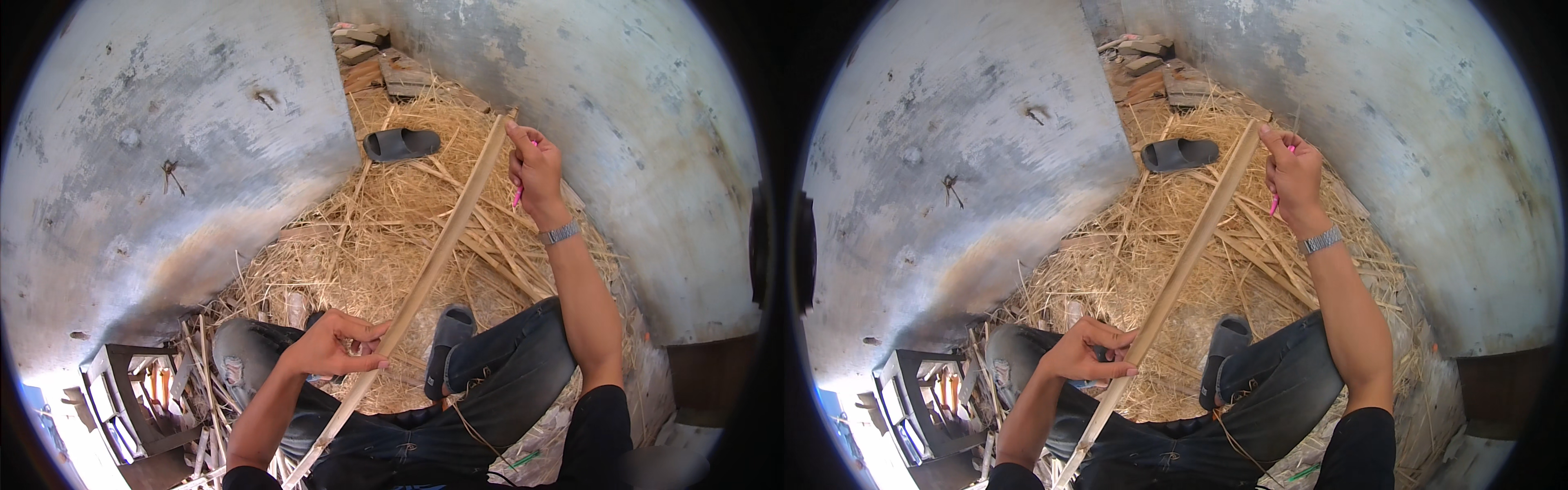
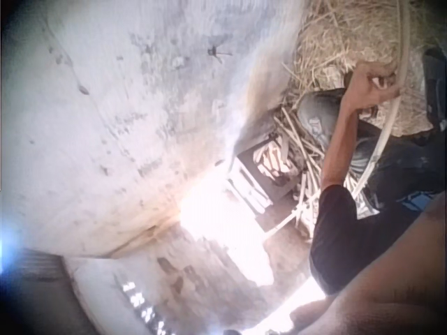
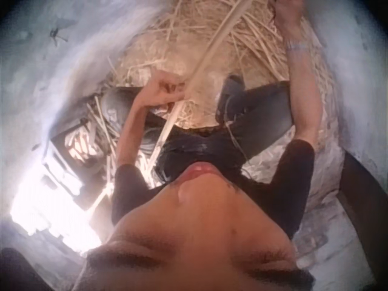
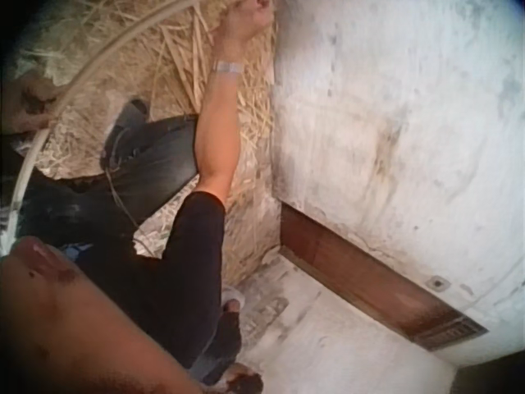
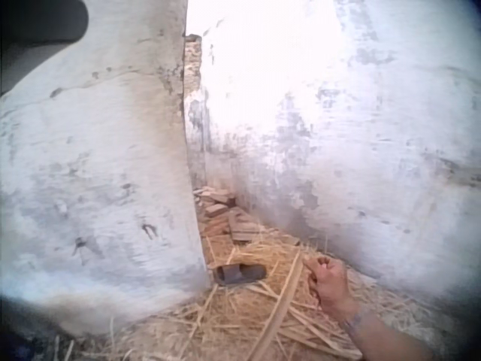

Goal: The person shaves a piece of wood using a knife, removing thin layers of the material by hand while sitting on a floor covered in straw.

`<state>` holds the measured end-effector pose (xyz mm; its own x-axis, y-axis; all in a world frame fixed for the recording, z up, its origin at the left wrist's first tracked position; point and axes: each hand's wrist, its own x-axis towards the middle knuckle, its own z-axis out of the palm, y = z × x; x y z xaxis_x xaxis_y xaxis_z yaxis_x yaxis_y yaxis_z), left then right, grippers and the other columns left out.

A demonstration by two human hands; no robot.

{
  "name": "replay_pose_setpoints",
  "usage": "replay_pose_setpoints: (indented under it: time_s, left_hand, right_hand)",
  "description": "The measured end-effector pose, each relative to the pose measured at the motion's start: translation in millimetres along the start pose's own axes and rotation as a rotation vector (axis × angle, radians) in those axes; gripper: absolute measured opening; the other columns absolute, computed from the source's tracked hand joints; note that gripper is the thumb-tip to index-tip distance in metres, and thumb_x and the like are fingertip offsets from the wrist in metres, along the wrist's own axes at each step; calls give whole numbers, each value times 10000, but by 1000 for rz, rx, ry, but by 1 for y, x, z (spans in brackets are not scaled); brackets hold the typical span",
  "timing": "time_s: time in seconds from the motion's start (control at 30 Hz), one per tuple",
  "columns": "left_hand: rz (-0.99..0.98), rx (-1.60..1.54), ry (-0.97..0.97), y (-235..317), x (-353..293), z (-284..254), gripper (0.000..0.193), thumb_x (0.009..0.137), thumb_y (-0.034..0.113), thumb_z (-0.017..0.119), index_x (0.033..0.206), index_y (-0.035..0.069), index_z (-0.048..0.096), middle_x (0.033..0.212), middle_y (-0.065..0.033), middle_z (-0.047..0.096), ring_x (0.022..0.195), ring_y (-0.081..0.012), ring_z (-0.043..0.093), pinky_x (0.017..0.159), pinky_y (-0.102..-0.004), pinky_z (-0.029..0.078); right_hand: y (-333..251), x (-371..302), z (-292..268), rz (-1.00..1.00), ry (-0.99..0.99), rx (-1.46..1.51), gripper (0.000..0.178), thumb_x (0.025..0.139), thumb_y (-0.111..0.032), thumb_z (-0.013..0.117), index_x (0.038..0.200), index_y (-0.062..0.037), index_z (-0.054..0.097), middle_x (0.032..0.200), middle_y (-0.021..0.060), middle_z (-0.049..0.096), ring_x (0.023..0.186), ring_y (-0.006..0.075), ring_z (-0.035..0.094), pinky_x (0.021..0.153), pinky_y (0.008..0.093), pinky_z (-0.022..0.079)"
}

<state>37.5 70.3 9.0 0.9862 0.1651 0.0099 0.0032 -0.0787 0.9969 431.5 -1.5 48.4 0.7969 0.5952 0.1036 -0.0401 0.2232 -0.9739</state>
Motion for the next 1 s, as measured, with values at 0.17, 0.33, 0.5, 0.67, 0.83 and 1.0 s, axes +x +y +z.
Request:
replay_pose_setpoints:
  time_s: [0.17, 0.33, 0.5, 0.67, 0.83, 1.0]
  left_hand:
    - [-45, 66, -21, 4, -3, -1, 700, 887, 42, 798, 1520, 25, 499, 739, -29, 696, 640, -63, 604, 580, -232, 468]
    - [-168, -23, 11, 15, 4, 10, 707, 1001, 116, 684, 1605, 12, 331, 805, -49, 719, 710, -74, 639, 672, -242, 500]
    - [-197, -81, 63, 8, 5, 10, 603, 1068, 140, 566, 1609, 29, 323, 898, -121, 749, 699, -112, 680, 636, -253, 554]
    - [-205, -226, 102, -2, 6, 10, 556, 1080, 128, 515, 1591, 21, 326, 923, -155, 737, 733, -144, 703, 657, -267, 570]
    - [-179, -312, 125, -9, 2, 14, 479, 1078, 117, 507, 1511, 1, 337, 816, -117, 714, 687, -144, 697, 627, -263, 564]
    - [-196, -162, 227, 0, 8, 20, 440, 1084, 152, 512, 1470, 5, 361, 730, -79, 685, 583, -118, 650, 547, -241, 518]
  right_hand:
    - [-2, -7, 3, -3, -1, -21, 256, 950, -279, 782, 897, -63, 655, 559, -69, 479, 398, 25, 361, 367, 229, 262]
    - [-1, -23, 19, -60, -61, -187, 261, 961, -279, 774, 896, -40, 693, 591, -79, 508, 463, 9, 375, 418, 213, 269]
    - [5, -20, 15, -307, -89, -393, 390, 1033, -390, 661, 940, -15, 714, 619, -73, 493, 531, 33, 379, 484, 262, 279]
    - [7, -13, -1, -320, -90, -525, 424, 1064, -410, 596, 988, -9, 713, 640, -52, 505, 545, 55, 405, 499, 282, 302]
    - [-7, -25, 17, -380, -116, -564, 282, 1056, -275, 618, 1031, -15, 723, 642, -28, 520, 574, 71, 448, 533, 285, 373]
    - [-8, -35, 21, -491, -224, -665, 279, 1040, -176, 628, 1277, -60, 716, 681, -32, 526, 624, 67, 480, 594, 264, 427]
